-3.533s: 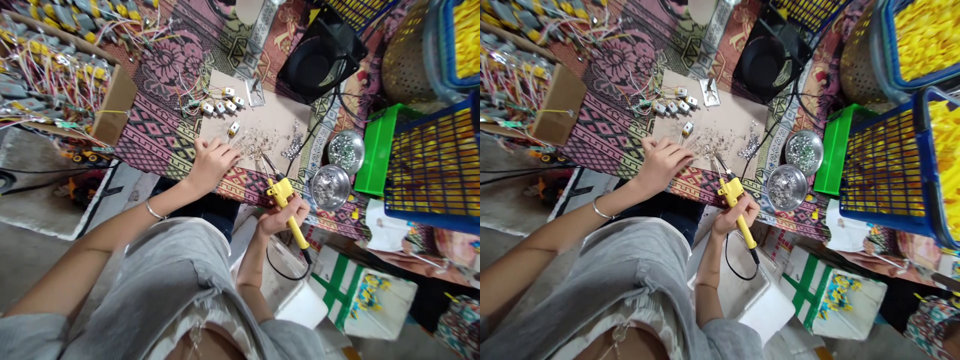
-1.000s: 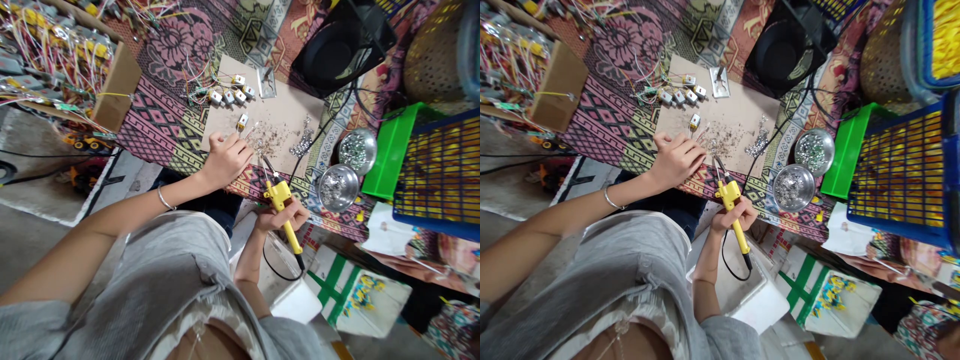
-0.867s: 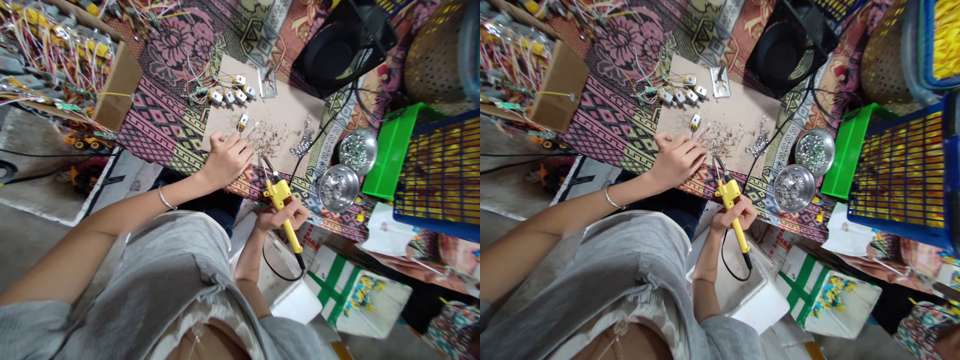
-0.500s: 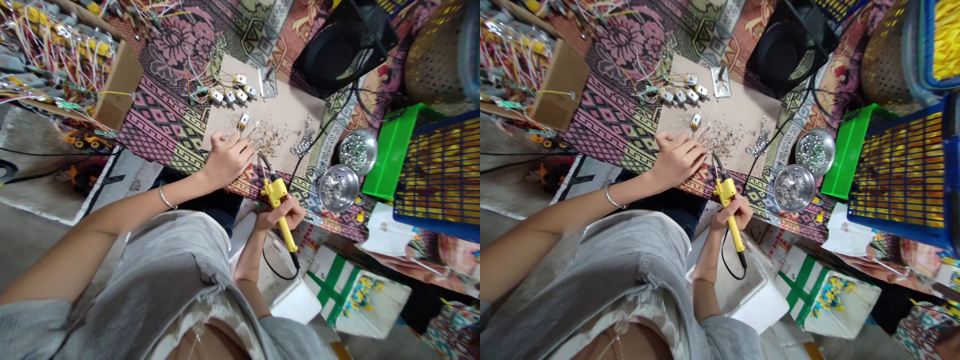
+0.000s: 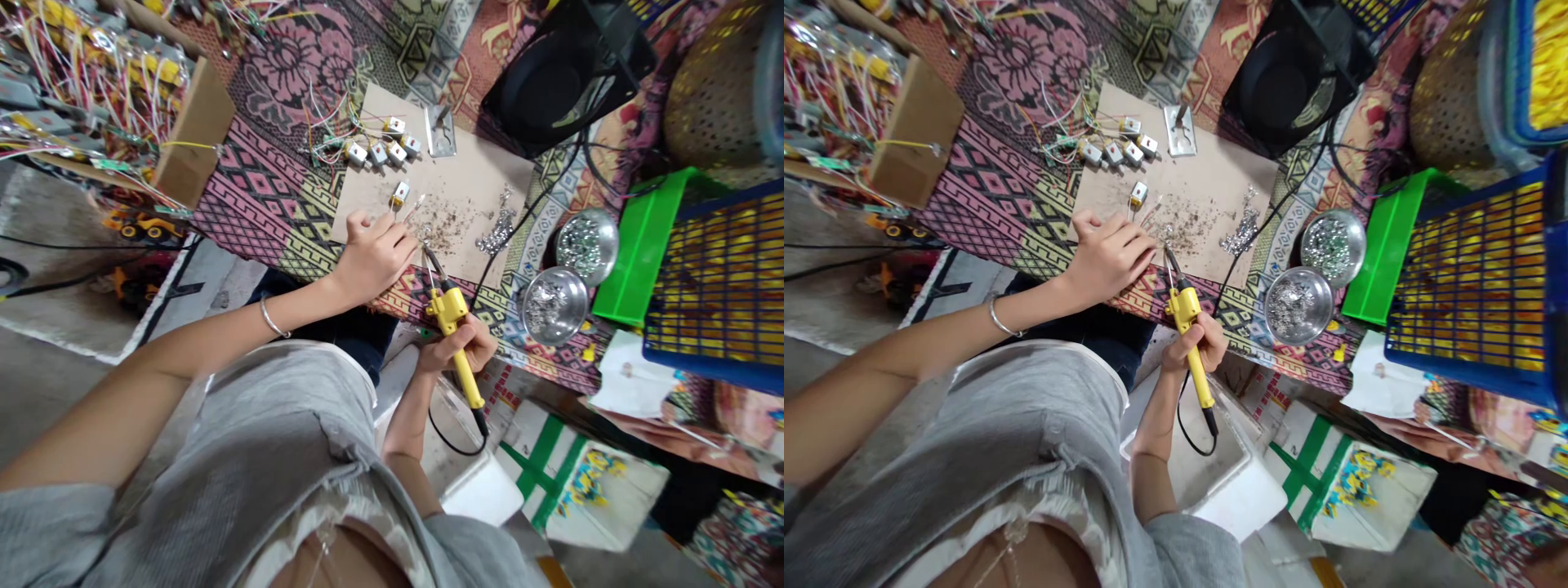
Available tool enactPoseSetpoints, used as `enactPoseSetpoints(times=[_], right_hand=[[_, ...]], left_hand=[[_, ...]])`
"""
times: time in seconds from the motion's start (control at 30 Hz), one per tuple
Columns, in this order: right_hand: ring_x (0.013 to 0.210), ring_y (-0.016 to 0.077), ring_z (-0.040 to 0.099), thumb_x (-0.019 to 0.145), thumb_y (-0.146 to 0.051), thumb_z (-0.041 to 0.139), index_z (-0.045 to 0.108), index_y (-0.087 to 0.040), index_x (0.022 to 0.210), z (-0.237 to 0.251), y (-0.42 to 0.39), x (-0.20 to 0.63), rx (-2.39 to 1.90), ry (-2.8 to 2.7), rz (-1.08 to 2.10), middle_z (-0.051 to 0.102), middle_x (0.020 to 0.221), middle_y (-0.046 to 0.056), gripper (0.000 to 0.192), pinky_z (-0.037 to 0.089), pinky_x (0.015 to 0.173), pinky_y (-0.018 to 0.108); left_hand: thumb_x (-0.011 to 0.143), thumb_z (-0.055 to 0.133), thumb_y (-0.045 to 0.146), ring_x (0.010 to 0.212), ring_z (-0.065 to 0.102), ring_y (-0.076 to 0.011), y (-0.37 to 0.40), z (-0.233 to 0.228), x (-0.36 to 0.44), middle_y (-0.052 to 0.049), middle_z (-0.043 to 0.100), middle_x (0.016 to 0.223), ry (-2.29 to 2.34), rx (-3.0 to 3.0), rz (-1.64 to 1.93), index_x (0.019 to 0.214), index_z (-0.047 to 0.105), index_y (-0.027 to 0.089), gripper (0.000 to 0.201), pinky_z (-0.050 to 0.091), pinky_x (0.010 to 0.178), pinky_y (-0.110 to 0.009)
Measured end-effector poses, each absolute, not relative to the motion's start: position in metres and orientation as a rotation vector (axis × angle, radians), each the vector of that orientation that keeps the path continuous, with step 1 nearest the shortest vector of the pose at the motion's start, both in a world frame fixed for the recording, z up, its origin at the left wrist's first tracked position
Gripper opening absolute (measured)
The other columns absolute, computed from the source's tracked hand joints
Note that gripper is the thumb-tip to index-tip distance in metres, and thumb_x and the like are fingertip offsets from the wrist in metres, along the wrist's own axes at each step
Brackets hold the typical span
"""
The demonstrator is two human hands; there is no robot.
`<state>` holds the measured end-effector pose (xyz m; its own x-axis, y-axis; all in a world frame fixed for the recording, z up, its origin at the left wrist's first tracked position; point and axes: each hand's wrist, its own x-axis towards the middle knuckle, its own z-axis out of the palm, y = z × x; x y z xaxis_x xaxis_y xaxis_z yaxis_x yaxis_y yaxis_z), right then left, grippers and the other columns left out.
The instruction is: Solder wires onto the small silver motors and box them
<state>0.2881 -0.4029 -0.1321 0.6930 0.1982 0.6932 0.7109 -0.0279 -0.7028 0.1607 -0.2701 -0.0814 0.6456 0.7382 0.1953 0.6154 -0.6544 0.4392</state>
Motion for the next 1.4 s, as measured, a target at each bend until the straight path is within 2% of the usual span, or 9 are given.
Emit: enactPoseSetpoints(times=[0.17, 0.33, 0.53, 0.77, 1.1, 1.4], right_hand=[[0.061, 0.0127, 0.053, 0.101, -0.047, 0.053, 0.043, -0.027, 0.083, -0.126, -0.398, 0.284, -1.552, -0.713, -0.462, 0.047, 0.07, -0.006, 0.029, 0.046, 0.065, 0.032], [0.069, 0.0147, 0.057, 0.099, -0.054, 0.056, 0.049, -0.026, 0.085, -0.119, -0.398, 0.283, -1.665, -0.629, -0.51, 0.049, 0.077, -0.003, 0.032, 0.05, 0.068, 0.035], [0.063, 0.013, 0.053, 0.099, -0.053, 0.058, 0.04, -0.027, 0.081, -0.117, -0.397, 0.283, -1.612, -0.611, -0.424, 0.043, 0.071, -0.006, 0.036, 0.048, 0.066, 0.034], [0.067, 0.0129, 0.053, 0.1, -0.054, 0.055, 0.047, -0.025, 0.086, -0.117, -0.4, 0.284, -1.667, -0.664, -0.401, 0.046, 0.076, -0.005, 0.033, 0.048, 0.067, 0.034], [0.07, 0.0124, 0.057, 0.098, -0.046, 0.062, 0.054, -0.021, 0.087, -0.123, -0.401, 0.286, -1.58, -0.737, -0.473, 0.053, 0.077, -0.003, 0.029, 0.048, 0.069, 0.033], [0.07, 0.012, 0.054, 0.099, -0.044, 0.061, 0.053, -0.022, 0.088, -0.123, -0.401, 0.286, -1.569, -0.757, -0.442, 0.05, 0.078, -0.004, 0.026, 0.048, 0.069, 0.032]], left_hand=[[0.114, 0.046, 0.025, 0.118, 0.066, -0.0332, -0.27, -0.085, 0.161, -0.01, 0.078, 0.112, 1.071, 2.561, 0.542, 0.105, 0.072, 0.018, 0.029, 0.034, 0.101, -0.055], [0.114, 0.046, 0.025, 0.116, 0.065, -0.0326, -0.27, -0.086, 0.16, -0.009, 0.077, 0.108, 1.077, 2.59, 0.545, 0.104, 0.073, 0.018, 0.029, 0.035, 0.101, -0.055], [0.114, 0.045, 0.025, 0.111, 0.066, -0.0297, -0.27, -0.086, 0.16, -0.007, 0.077, 0.104, 1.075, 2.657, 0.557, 0.103, 0.073, 0.02, 0.03, 0.038, 0.098, -0.053], [0.114, 0.046, 0.024, 0.112, 0.064, -0.03, -0.27, -0.09, 0.161, -0.007, 0.076, 0.103, 1.069, 2.66, 0.595, 0.102, 0.071, 0.019, 0.028, 0.037, 0.099, -0.054], [0.115, 0.045, 0.026, 0.114, 0.063, -0.0305, -0.27, -0.093, 0.162, -0.008, 0.076, 0.106, 1.082, 2.564, 0.585, 0.104, 0.072, 0.019, 0.03, 0.035, 0.101, -0.055], [0.114, 0.048, 0.024, 0.108, 0.066, -0.0288, -0.27, -0.09, 0.162, -0.006, 0.076, 0.101, 1.081, 2.701, 0.603, 0.098, 0.069, 0.018, 0.027, 0.038, 0.095, -0.052]])
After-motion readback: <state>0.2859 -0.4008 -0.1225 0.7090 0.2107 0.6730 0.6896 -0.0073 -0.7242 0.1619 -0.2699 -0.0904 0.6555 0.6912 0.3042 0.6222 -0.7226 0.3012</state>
